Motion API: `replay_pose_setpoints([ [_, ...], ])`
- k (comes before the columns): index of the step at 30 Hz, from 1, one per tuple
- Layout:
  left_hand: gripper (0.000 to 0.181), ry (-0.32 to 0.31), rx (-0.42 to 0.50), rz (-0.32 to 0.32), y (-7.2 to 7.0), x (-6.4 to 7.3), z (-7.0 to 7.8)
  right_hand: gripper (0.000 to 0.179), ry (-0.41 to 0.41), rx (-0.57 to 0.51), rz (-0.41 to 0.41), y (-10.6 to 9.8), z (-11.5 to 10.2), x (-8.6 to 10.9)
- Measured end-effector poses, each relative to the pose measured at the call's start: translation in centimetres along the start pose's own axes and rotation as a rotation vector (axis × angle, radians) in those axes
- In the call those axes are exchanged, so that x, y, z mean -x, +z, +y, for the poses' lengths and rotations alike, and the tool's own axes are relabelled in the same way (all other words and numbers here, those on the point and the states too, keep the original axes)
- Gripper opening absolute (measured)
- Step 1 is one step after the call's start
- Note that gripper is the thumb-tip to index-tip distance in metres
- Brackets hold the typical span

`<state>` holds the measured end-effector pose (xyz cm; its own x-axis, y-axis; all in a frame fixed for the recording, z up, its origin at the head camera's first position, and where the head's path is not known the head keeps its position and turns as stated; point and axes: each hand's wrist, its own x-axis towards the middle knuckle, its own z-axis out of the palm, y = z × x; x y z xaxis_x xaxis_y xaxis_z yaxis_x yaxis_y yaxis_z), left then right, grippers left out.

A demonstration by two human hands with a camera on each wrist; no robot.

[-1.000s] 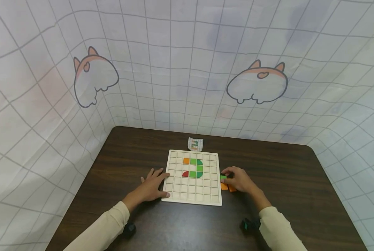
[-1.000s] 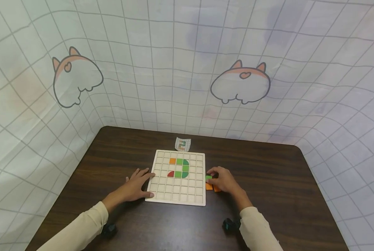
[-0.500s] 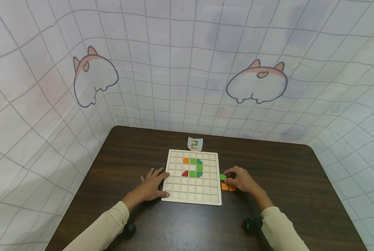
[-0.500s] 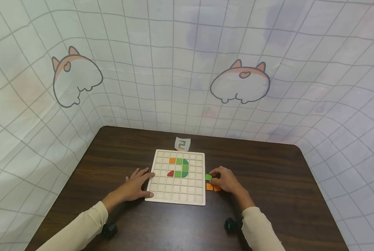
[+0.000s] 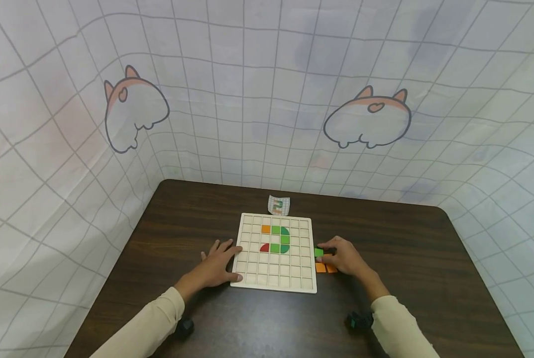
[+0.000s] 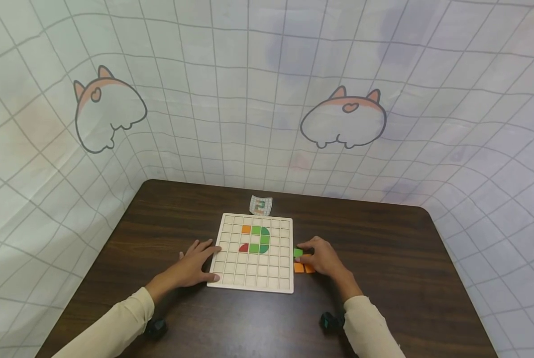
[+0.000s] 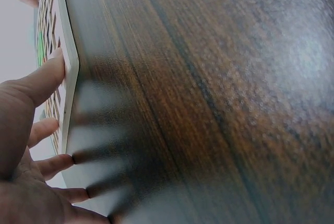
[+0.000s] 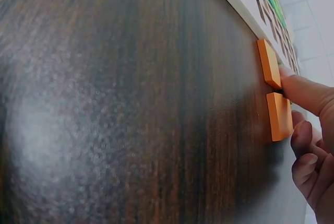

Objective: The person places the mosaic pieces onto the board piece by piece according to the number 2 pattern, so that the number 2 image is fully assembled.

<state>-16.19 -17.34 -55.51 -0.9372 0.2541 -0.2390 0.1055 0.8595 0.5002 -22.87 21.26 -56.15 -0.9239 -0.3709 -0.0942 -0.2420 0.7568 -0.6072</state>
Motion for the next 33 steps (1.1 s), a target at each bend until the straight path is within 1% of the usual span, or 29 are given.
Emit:
replay_pose_setpoints([
  [2, 0.077, 0.002, 0.000, 0.000, -0.02, 0.01, 0.00, 0.040, 0.022, -0.008, 0.000, 0.09, 0.01, -0.01],
  [8, 0.077, 0.010, 0.002, 0.001, -0.12, 0.07, 0.03, 0.033, 0.045, -0.003, 0.010, 0.35, 0.08, -0.09],
  [11, 0.077, 0.012, 0.007, 0.002, -0.21, 0.12, 0.06, 0.030, 0.027, 0.004, 0.023, 0.45, 0.08, -0.07],
  [17, 0.077, 0.013, 0.008, -0.002, -0.23, 0.17, 0.07, 0.027, -0.043, 0.042, 0.060, 0.65, 0.19, 0.12],
  [22, 0.077, 0.012, 0.013, -0.001, -0.17, 0.19, 0.06, 0.024, -0.055, 0.043, 0.093, 0.81, 0.22, 0.17],
  [26, 0.077, 0.009, 0.009, 0.000, -0.16, 0.17, 0.07, 0.020, -0.064, 0.052, 0.103, 0.86, 0.27, 0.10],
  [29, 0.077, 0.008, 0.003, -0.001, -0.14, 0.14, 0.05, 0.021, -0.077, 0.057, 0.106, 0.83, 0.35, 0.11],
  [33, 0.077, 0.007, -0.001, 0.000, -0.09, 0.11, 0.01, 0.027, -0.065, 0.046, 0.093, 0.77, 0.40, 0.18],
])
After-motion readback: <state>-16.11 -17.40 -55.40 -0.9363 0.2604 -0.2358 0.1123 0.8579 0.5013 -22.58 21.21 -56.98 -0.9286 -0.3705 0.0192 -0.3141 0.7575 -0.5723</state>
